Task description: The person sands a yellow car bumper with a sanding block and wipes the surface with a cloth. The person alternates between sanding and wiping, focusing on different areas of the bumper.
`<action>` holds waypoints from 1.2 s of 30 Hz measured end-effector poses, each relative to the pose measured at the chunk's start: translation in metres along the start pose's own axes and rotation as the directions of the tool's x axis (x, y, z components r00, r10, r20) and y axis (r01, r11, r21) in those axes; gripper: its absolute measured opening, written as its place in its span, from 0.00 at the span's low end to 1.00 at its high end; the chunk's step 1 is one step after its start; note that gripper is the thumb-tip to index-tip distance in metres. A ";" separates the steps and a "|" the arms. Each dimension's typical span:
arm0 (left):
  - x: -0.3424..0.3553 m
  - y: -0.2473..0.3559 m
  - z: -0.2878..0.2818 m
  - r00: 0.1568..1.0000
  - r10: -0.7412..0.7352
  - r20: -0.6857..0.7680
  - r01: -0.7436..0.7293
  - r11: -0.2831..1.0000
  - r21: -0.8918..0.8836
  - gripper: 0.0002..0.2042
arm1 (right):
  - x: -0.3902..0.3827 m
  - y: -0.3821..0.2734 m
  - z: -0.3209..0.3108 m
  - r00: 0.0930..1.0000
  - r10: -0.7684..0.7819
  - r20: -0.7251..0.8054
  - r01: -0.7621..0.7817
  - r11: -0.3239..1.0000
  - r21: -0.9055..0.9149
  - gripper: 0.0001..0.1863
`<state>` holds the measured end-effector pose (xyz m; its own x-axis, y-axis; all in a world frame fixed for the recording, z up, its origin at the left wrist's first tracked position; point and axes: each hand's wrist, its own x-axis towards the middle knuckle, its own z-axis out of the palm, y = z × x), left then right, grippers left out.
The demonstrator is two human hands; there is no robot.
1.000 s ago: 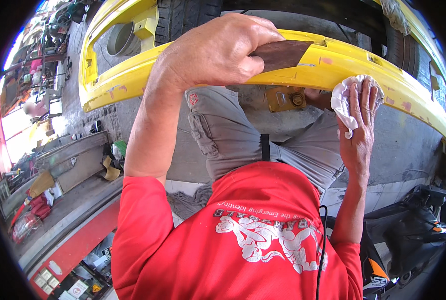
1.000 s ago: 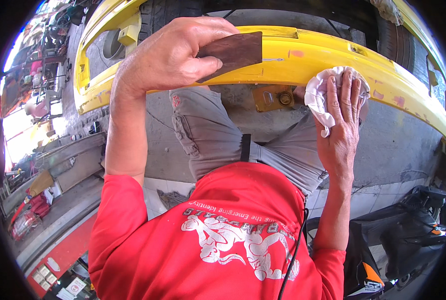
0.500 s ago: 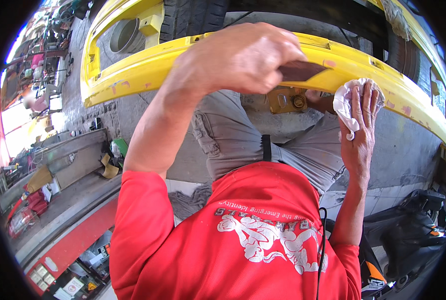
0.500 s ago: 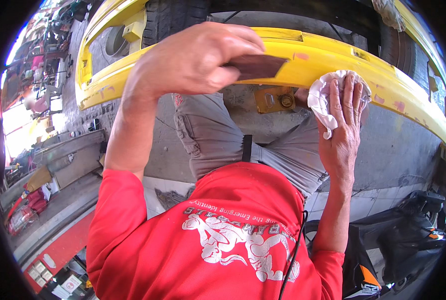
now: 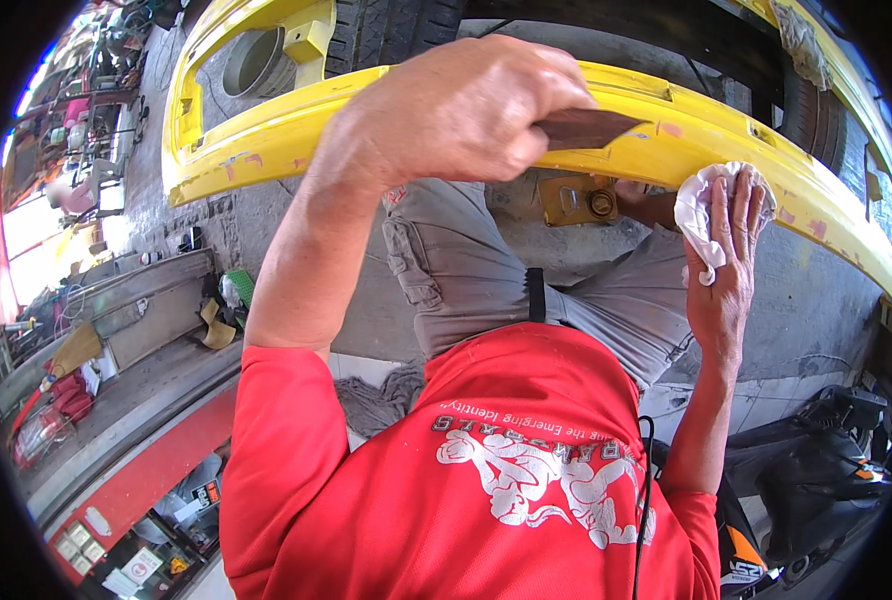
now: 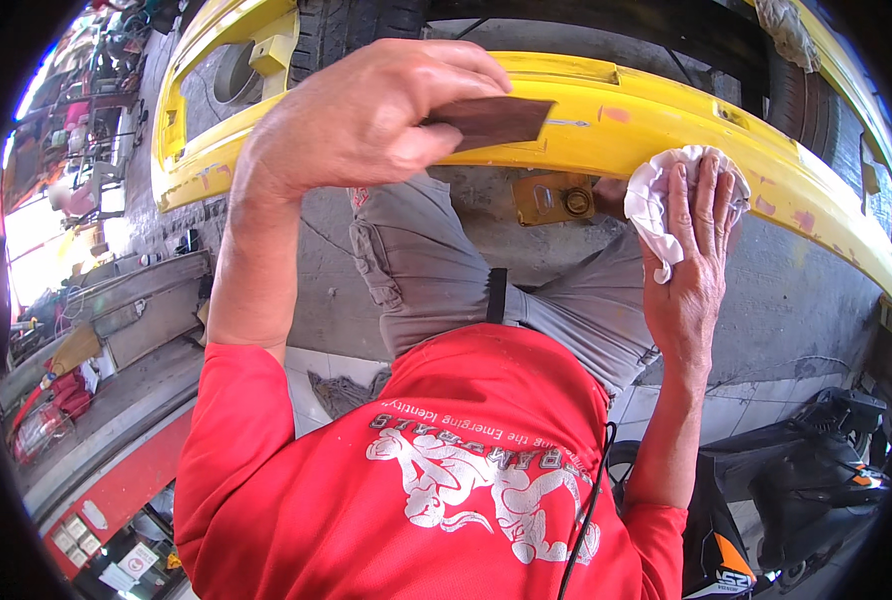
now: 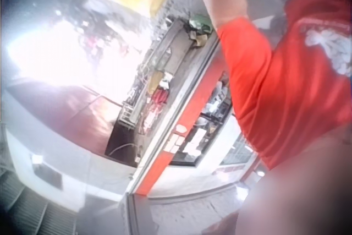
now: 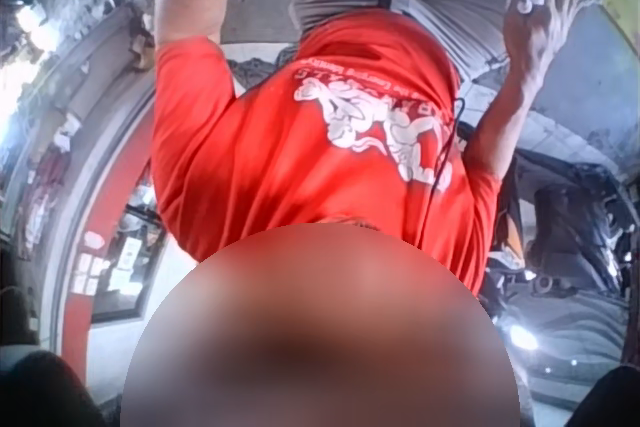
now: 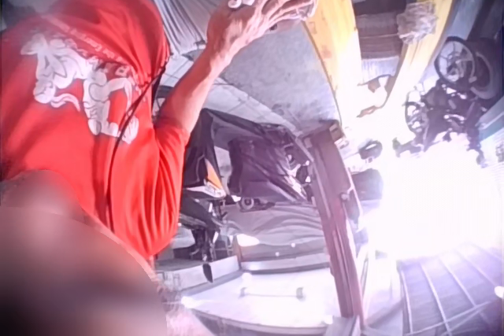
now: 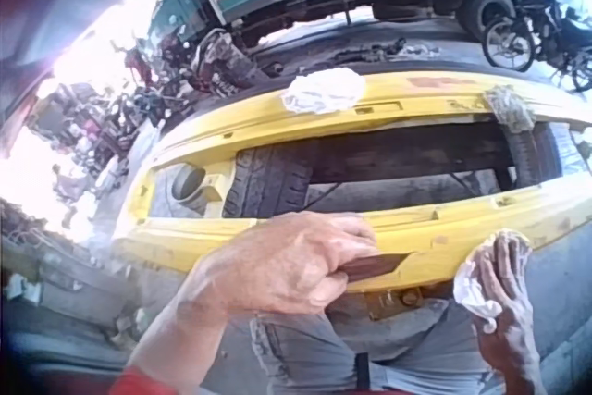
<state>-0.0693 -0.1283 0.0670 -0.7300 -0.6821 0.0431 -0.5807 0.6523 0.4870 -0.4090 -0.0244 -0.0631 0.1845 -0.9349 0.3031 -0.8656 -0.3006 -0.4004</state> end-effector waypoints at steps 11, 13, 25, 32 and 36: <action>-0.004 0.001 0.005 0.996 -0.077 -0.041 0.073 0.993 -0.090 0.20 | 0.001 0.000 -0.003 1.000 0.007 0.016 -0.007 1.000 -0.028 0.33; -0.001 0.004 0.007 0.999 -0.014 -0.052 0.011 0.998 -0.058 0.22 | 0.001 0.000 -0.006 1.000 0.002 0.029 -0.001 1.000 -0.029 0.32; -0.125 -0.023 -0.017 0.779 -0.444 -0.444 0.232 0.860 -0.454 0.18 | 0.045 -0.024 0.040 0.937 -0.185 -0.296 0.139 0.976 -0.170 0.35; -0.203 -0.012 -0.026 0.531 -0.677 -0.509 0.453 0.735 -0.504 0.22 | 0.084 -0.176 0.103 0.937 -0.349 -0.026 0.345 0.933 -0.105 0.42; -0.219 -0.004 -0.032 0.367 -0.595 -0.716 0.302 0.804 -0.513 0.23 | 0.093 -0.261 0.136 0.808 -0.588 0.028 0.588 0.803 -0.101 0.37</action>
<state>0.1047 0.0081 0.0840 0.3356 -0.8744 0.3504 -0.5020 0.1487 0.8520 -0.1026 -0.0581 -0.0477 0.6711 -0.5842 0.4563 -0.6336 -0.7716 -0.0560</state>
